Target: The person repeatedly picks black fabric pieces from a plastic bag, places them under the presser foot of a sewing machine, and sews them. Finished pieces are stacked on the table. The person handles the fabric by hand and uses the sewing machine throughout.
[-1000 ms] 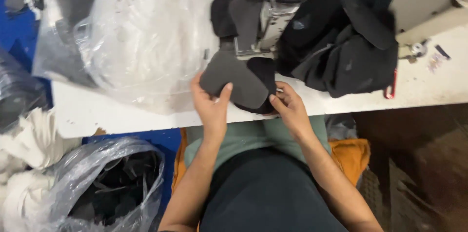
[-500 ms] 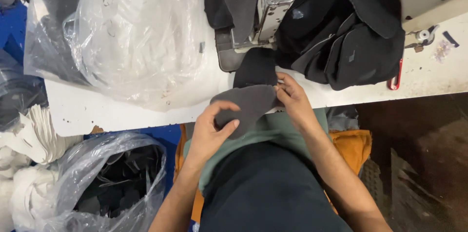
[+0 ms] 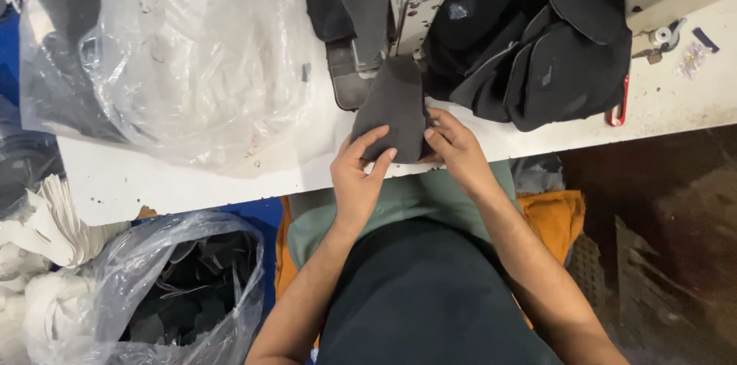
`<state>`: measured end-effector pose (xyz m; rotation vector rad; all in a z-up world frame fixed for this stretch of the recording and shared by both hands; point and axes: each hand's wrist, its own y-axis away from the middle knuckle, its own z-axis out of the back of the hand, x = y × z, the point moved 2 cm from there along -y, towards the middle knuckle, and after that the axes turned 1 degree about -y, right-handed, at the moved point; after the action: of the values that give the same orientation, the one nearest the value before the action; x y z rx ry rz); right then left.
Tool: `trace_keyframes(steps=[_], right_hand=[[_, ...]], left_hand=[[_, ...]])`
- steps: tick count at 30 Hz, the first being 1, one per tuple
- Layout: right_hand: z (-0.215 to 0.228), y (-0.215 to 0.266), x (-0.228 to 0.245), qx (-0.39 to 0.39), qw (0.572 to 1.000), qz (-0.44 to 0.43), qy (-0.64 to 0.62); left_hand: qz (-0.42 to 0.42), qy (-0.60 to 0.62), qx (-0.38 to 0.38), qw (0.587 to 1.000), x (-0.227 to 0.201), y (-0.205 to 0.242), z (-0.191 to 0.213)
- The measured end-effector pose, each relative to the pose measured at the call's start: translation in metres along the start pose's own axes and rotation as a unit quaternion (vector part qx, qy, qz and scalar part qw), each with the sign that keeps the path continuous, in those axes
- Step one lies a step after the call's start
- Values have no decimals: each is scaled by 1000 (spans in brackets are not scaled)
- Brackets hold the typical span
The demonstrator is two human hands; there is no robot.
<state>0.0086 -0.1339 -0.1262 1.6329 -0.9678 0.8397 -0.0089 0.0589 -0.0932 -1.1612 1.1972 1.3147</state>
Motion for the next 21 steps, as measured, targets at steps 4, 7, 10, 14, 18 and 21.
trace_keyframes(steps=[4, 7, 10, 14, 18, 21], right_hand=[[3, -2, -7, 9, 1000, 8, -5], [4, -2, -13, 6, 1000, 9, -15], [4, -1, -9, -4, 1000, 11, -7], [-9, 2, 3, -23, 998, 28, 43], [-9, 0, -7, -49, 994, 57, 79], [-8, 6, 2, -63, 990, 76, 98]], left_hand=[[-33, -41, -28, 998, -6, 0, -3], [-46, -64, -36, 996, -9, 0, -3], [-54, -83, -39, 994, -11, -1, -4], [-75, -123, -45, 989, -13, 1, -5], [-65, -127, -38, 989, -23, 4, 4], [-121, -167, -23, 978, -47, 3, 18]])
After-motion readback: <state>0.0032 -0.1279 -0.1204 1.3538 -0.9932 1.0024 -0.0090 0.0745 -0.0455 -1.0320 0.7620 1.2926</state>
